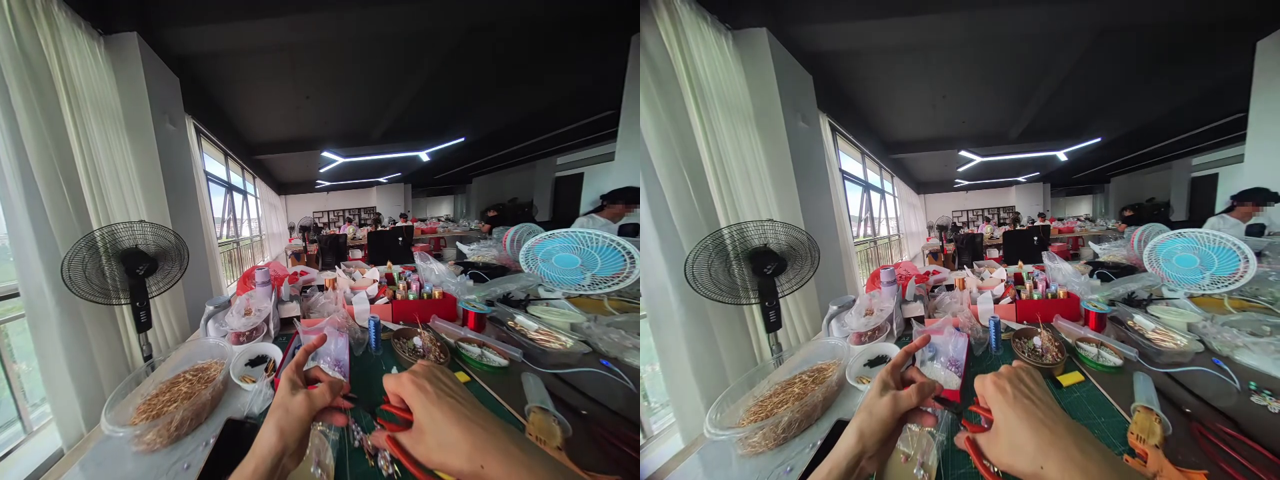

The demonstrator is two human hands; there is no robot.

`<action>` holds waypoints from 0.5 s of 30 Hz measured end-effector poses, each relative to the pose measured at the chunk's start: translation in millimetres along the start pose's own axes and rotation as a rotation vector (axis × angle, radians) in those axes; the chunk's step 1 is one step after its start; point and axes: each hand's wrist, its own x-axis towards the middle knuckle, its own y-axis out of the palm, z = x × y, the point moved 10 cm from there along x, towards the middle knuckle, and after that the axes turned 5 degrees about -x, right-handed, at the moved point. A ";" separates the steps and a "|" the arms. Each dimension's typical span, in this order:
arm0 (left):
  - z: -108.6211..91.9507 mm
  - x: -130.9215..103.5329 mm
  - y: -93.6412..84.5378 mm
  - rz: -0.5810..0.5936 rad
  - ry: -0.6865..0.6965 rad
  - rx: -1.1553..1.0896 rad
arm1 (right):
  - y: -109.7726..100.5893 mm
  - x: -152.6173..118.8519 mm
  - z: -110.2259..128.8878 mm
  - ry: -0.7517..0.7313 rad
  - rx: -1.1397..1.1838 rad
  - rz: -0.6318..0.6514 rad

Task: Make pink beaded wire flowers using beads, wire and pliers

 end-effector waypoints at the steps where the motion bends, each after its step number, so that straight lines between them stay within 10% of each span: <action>1: 0.0 -0.2 0.1 -0.001 -0.002 -0.001 | 0.0 0.2 0.3 -0.005 -0.006 0.004; 15: 2.8 -1.2 1.2 0.008 -0.021 -0.008 | -0.2 -2.2 0.3 0.003 -0.011 0.009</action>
